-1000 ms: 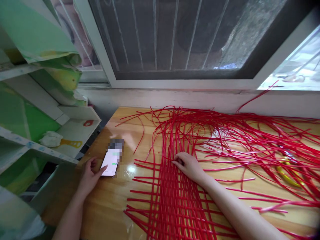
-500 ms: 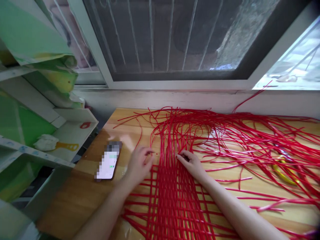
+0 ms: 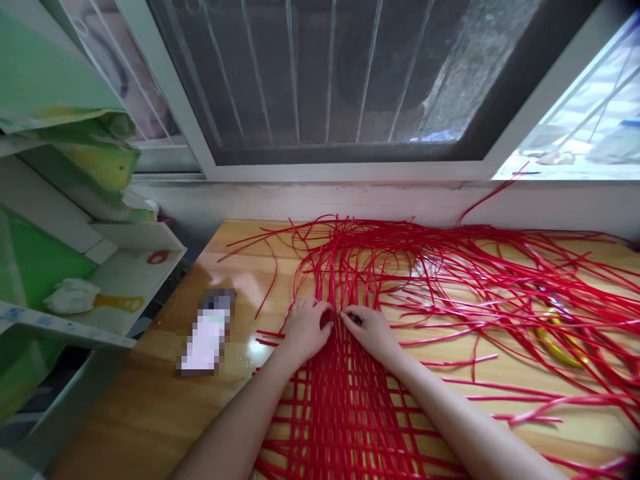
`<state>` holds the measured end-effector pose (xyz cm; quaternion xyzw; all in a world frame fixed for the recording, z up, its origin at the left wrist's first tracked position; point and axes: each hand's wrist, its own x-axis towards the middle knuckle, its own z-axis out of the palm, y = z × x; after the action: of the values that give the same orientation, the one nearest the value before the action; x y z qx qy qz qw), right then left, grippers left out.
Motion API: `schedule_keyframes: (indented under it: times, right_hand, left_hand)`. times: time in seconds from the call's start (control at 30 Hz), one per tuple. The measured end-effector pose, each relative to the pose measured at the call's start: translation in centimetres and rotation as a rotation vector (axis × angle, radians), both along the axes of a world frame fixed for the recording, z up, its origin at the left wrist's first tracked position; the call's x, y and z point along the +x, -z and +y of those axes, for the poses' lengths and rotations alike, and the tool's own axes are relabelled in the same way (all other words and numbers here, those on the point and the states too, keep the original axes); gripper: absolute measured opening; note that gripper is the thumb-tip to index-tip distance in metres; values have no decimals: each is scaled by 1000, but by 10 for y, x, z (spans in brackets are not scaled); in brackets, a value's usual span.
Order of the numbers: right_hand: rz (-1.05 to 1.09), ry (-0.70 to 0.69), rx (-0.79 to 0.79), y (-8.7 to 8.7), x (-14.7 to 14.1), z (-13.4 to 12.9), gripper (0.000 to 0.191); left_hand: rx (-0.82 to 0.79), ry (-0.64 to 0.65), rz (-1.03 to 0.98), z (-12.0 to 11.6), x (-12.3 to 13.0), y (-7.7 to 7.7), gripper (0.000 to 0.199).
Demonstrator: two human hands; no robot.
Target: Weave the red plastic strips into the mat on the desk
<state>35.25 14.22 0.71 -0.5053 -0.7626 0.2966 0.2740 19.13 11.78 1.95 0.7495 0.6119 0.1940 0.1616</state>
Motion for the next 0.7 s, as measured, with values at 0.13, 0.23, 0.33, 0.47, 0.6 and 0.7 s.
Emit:
schedule_keyframes:
  times: [0.13, 0.23, 0.33, 0.47, 0.6, 0.7]
  right_hand:
    - [-47, 15, 6, -2, -1, 0, 24]
    - [-73, 24, 9, -2, -1, 0, 22]
    - [-89, 21, 15, -1, -1, 1, 21]
    - [-98, 12, 36, -1, -1, 1, 20]
    - [-101, 14, 43, -1, -1, 0, 22]
    - [-90, 15, 45, -1, -2, 0, 23]
  left_hand:
    - [-14, -11, -8, 4, 1, 0, 30]
    - [2, -31, -25, 4, 4, -2, 32]
    - [15, -48, -28, 2, 10, -2, 34]
    - [24, -59, 3, 3, 14, 0, 30]
    - [12, -99, 8, 5, 12, 1, 22]
    - [14, -115, -19, 8, 11, 1, 22]
